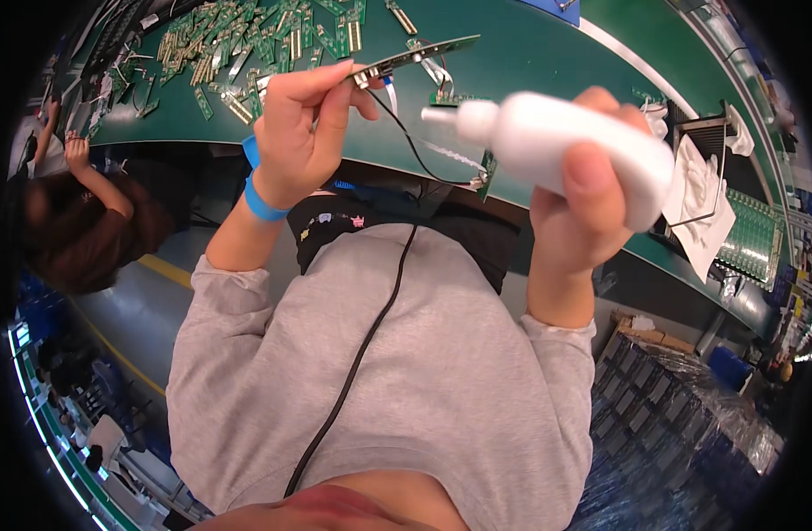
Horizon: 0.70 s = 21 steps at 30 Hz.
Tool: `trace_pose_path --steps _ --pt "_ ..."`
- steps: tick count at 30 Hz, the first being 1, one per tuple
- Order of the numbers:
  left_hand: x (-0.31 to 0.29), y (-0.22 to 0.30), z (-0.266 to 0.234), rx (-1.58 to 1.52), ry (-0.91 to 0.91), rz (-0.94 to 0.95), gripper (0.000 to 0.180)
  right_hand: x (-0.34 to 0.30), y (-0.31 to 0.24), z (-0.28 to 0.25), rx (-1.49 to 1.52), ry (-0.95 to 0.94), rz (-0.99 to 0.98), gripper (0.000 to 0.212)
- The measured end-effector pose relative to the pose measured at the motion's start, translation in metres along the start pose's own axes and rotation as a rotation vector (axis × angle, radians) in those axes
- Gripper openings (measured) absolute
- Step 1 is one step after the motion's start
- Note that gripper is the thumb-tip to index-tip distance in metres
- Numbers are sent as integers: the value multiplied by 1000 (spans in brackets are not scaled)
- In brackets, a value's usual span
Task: Assembling electronic components onto printed circuit boards and applying adhesive to secure them.
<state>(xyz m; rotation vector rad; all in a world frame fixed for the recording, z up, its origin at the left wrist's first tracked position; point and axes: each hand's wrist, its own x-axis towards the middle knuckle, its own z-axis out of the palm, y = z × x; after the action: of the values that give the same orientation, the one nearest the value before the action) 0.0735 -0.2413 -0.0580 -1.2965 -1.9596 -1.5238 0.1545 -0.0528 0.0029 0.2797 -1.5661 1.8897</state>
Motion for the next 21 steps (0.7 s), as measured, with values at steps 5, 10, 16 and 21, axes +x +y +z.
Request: trace_pose_path --steps 5,10,16,21 --pt "-8 -2 13 -23 84 -14 21 5 10 14 -168 -26 -84 21" --pt "-7 5 14 -41 128 -40 21 6 10 19 -260 -108 -134 18" --pt "-11 6 14 25 24 -86 19 6 24 22 -299 -119 -213 14" --pt "-10 3 15 57 38 -59 20 7 26 24 -351 -122 -199 15"
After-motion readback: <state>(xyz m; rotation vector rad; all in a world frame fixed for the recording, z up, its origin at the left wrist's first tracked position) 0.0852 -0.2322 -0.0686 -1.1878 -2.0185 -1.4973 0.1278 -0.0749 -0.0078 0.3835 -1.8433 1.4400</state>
